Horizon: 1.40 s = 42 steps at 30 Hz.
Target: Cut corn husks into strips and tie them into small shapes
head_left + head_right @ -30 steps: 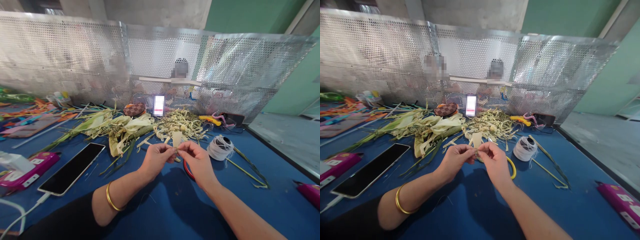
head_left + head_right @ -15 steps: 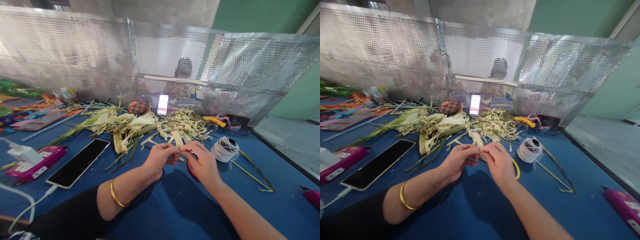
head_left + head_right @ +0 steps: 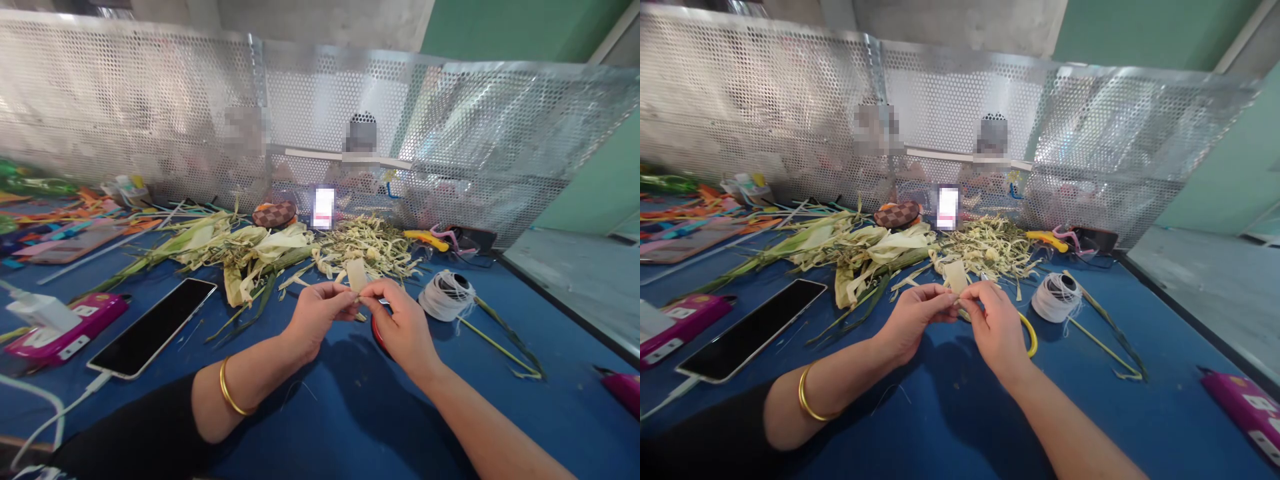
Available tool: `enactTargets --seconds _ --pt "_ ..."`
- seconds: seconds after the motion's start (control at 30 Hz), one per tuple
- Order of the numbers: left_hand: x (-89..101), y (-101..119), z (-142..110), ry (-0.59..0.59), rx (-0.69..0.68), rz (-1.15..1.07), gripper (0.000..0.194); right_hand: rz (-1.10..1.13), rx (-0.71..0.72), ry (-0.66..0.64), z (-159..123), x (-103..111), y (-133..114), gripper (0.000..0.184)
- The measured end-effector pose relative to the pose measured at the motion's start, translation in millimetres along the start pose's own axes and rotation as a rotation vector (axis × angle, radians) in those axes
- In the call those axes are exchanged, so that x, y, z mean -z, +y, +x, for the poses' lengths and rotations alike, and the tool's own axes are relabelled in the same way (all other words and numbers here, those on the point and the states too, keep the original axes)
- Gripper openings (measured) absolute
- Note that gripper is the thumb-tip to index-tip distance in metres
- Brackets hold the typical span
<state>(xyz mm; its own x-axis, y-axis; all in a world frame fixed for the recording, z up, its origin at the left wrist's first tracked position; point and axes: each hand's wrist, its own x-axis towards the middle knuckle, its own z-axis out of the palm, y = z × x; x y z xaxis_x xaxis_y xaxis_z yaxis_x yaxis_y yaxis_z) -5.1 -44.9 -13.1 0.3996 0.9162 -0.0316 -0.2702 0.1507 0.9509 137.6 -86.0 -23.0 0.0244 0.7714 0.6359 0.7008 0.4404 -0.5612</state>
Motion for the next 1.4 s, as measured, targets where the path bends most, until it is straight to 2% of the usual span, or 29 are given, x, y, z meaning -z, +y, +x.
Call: enactTargets --seconds 0.17,0.5,0.9,1.07,1.23,1.4 --pt "-2.1 2.2 -0.8 0.004 -0.091 0.1 0.015 0.098 -0.118 -0.019 0.2 -0.3 -3.2 0.011" --pt "-3.2 2.9 -2.1 0.01 -0.14 0.209 0.013 0.128 -0.162 0.005 0.7 -0.6 -2.8 0.011" --pt "-0.7 -1.5 0.6 -0.01 -0.115 0.233 0.02 0.197 -0.231 0.035 0.6 -1.7 0.3 0.008" --pt "-0.6 -1.3 2.1 -0.023 -0.09 0.161 0.022 0.334 -0.285 0.021 3.7 -1.1 -2.3 0.009" --pt "0.5 2.0 0.7 -0.031 -0.006 0.072 0.023 0.344 -0.235 -0.025 3.4 0.7 -4.2 0.01" --pt "2.7 4.0 1.2 -0.04 0.08 -0.025 0.019 0.155 -0.047 -0.05 1.3 4.0 -1.2 0.012"
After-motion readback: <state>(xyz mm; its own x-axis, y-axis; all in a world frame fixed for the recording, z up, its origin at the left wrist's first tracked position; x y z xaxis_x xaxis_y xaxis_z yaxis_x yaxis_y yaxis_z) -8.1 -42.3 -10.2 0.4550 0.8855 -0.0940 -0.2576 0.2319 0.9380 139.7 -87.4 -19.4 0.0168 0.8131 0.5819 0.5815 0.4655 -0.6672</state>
